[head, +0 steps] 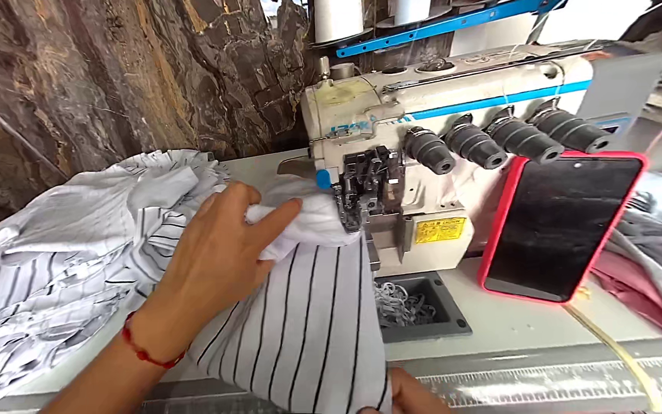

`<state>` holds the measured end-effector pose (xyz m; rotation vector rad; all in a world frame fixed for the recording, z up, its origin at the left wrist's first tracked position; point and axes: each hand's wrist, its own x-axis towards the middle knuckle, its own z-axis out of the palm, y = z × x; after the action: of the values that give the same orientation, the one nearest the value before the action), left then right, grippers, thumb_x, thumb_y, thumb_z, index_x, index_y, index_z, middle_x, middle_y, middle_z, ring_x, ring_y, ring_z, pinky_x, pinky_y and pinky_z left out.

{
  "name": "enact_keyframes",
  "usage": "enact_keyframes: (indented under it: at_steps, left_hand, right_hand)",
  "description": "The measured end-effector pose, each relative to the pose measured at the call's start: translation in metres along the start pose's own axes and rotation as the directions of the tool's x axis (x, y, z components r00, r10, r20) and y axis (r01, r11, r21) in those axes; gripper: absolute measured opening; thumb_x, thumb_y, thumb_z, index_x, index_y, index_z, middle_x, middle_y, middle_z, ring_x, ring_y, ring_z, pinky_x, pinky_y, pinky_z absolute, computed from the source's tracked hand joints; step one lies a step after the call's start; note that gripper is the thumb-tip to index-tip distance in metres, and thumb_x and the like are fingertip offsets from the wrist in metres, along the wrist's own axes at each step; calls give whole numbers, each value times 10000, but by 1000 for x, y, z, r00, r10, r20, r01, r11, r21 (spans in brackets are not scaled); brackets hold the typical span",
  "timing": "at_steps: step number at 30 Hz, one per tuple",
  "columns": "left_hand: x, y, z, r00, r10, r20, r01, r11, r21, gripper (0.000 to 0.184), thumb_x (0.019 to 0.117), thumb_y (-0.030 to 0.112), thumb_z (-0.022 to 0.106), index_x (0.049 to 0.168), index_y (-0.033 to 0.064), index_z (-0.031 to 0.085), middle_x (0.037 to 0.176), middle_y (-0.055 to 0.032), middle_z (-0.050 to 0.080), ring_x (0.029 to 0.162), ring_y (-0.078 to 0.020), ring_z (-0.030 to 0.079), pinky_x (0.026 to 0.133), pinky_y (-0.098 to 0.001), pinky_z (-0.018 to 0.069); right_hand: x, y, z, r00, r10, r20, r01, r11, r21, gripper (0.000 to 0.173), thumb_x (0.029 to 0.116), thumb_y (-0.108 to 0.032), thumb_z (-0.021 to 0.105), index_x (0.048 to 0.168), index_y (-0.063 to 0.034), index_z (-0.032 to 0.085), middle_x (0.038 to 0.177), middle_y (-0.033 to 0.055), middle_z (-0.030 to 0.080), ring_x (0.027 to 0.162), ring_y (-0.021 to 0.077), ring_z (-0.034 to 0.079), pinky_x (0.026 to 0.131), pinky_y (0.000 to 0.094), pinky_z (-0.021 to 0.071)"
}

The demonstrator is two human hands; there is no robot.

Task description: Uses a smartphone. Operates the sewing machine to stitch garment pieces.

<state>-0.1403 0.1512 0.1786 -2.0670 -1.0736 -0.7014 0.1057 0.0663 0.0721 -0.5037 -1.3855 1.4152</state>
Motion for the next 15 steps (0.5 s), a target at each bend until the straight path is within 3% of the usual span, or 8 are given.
enact_keyframes:
  at_steps: [2, 4, 6, 9, 12, 13, 15]
  left_hand:
    - [-5, -5, -2, 997, 75, -35, -75, 997, 18, 375, 895, 255, 597, 1256, 210, 686, 1058, -221, 611, 934, -429, 593, 742, -554, 444]
    - [-17, -12, 1, 972, 187, -144, -179, 982, 63, 312, 1021, 257, 549, 1323, 231, 623, 1178, -114, 583, 1068, -326, 536, 935, -486, 373]
    - [-23, -10, 3, 922, 324, -212, -303, 945, 124, 263, 1069, 225, 521, 1308, 217, 632, 1314, 0, 611, 1233, -184, 518, 1103, -394, 280]
    - [-24, -2, -2, 880, 442, -173, -438, 897, 64, 298, 1080, 132, 471, 1317, 168, 646, 1317, 8, 687, 1282, -145, 569, 1124, -377, 315]
    - [-21, 6, -11, 949, 298, -102, -315, 907, -281, 224, 1075, 154, 483, 1163, 158, 689, 1157, -25, 735, 1226, -166, 617, 1112, -390, 374]
    - [-20, 9, -15, 965, 254, -58, -257, 890, -377, 227, 1062, 159, 486, 1136, 138, 700, 1118, -43, 748, 1204, -175, 641, 1121, -389, 414]
    - [-20, 17, -25, 982, 179, 65, -126, 867, -483, 238, 1044, 150, 512, 1114, 74, 726, 1041, -113, 765, 1103, -195, 696, 1062, -365, 481]
  right_hand:
    - [0, -2, 2, 1000, -15, -5, 15, 999, -36, 119, 1007, -19, 578, 1091, 47, 630, 924, -29, 709, 856, -23, 659, 777, 213, 557]
    - [-1, -3, 2, 999, -31, -24, 29, 997, -68, 146, 1005, -19, 580, 1088, 88, 636, 906, 15, 706, 826, -18, 649, 759, 204, 549]
    - [-1, -2, 3, 999, -34, -34, 32, 997, -68, 164, 1008, -18, 573, 1100, 103, 633, 892, 27, 703, 811, -18, 644, 750, 198, 542]
    - [-2, 1, 4, 999, -13, -32, 11, 998, -65, 176, 1012, -29, 569, 1101, 110, 631, 857, 36, 690, 780, -6, 634, 730, 207, 533]
    - [-1, 0, -4, 991, -76, -111, 41, 957, -288, 212, 1011, -49, 583, 1131, 110, 656, 922, 101, 729, 836, 63, 692, 779, 256, 574]
    - [-1, 1, -14, 971, -164, -177, 63, 880, -470, 221, 1009, -61, 582, 1140, 94, 669, 978, 118, 740, 898, 97, 710, 830, 276, 584]
    - [-4, 4, -48, 881, -381, -280, -1, 590, -807, 256, 1005, -144, 569, 1132, 43, 688, 1018, 134, 727, 965, 183, 689, 877, 350, 550]
